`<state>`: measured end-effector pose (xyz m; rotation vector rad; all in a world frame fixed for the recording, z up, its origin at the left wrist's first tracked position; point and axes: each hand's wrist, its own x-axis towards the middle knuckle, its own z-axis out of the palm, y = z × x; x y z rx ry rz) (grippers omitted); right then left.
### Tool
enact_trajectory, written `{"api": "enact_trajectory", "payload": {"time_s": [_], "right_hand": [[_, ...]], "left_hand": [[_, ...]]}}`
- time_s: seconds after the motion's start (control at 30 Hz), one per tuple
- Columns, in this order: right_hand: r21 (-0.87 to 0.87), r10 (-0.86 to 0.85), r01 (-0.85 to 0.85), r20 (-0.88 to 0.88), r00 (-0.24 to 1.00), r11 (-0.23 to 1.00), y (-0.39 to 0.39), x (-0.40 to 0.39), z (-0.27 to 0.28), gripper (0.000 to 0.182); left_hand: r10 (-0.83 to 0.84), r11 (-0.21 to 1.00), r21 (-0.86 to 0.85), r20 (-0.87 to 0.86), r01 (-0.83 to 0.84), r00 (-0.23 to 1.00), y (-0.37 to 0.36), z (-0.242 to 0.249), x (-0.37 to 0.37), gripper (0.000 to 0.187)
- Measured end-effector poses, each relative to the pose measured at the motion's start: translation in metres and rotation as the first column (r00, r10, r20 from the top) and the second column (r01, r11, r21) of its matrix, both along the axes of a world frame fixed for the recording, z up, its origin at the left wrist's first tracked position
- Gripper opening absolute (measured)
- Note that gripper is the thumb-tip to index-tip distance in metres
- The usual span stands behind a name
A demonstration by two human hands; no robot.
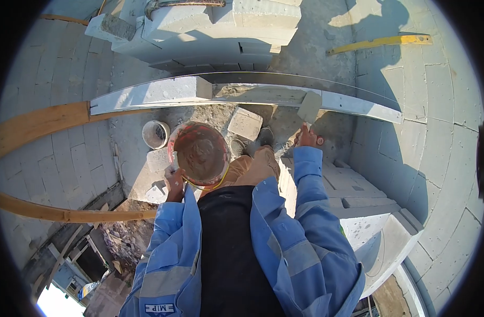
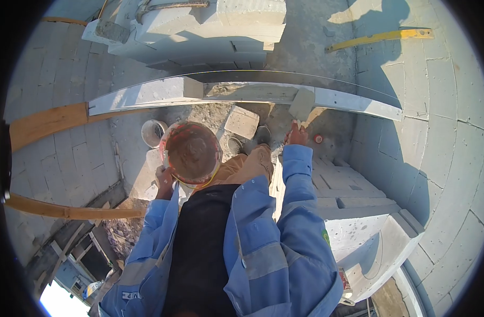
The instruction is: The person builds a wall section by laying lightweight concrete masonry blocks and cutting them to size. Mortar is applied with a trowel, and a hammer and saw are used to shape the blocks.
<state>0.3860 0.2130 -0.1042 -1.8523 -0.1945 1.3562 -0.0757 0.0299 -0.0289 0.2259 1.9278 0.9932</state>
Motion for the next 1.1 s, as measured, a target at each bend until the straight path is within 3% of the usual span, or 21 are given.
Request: {"api": "enact_trajectory", "payload": {"time_s": [0.07,0.23,0.4,0.47,0.5,0.63,0.8,1.03,1.1], "right_hand": [[-0.017,0.119,-0.122,-0.125,0.985,0.992,0.001,-0.033,0.005,0.029],[-0.011,0.461,-0.475,-0.223,0.859,0.88,0.01,-0.142,0.015,0.028],[0.015,0.641,-0.655,-0.222,0.734,0.755,0.01,-0.213,-0.004,0.037],[0.081,0.738,-0.796,0.328,0.589,0.6,-0.004,-0.23,-0.046,0.039],[-0.042,0.759,-0.853,0.481,0.439,0.52,-0.002,-0.229,-0.029,0.042],[-0.287,0.864,-0.844,0.374,0.337,0.454,0.012,-0.21,0.025,0.05],[-0.338,0.819,-0.785,0.458,0.345,0.519,0.01,-0.147,0.025,0.05],[-0.381,0.699,-0.626,0.594,0.399,0.68,0.009,-0.023,0.008,0.053],[-0.387,0.66,-0.594,0.664,0.351,0.705,0.011,0.015,-0.002,0.053]], "left_hand": [[0.021,1.0,-0.001,-0.078,-0.021,0.997,-0.003,-0.006,0.005,0.022],[-0.029,1.0,-0.012,-0.115,0.028,0.993,-0.013,-0.014,0.0,0.022],[0.155,0.988,-0.014,-0.068,-0.157,0.986,-0.008,0.014,0.022,0.029],[0.18,0.984,-0.009,-0.053,-0.181,0.982,-0.007,0.021,0.027,0.03],[0.183,0.983,0.013,-0.05,-0.183,0.982,-0.008,0.017,0.025,0.029],[0.154,0.987,0.045,-0.067,-0.151,0.986,-0.01,0.012,0.023,0.025],[0.064,0.996,0.06,-0.053,-0.061,0.997,-0.006,-0.004,0.015,0.021],[0.086,0.996,-0.023,-0.004,-0.086,0.996,0.004,-0.001,0.016,0.025],[0.101,0.994,-0.036,-0.002,-0.101,0.995,0.01,0.01,0.022,0.024]]}}
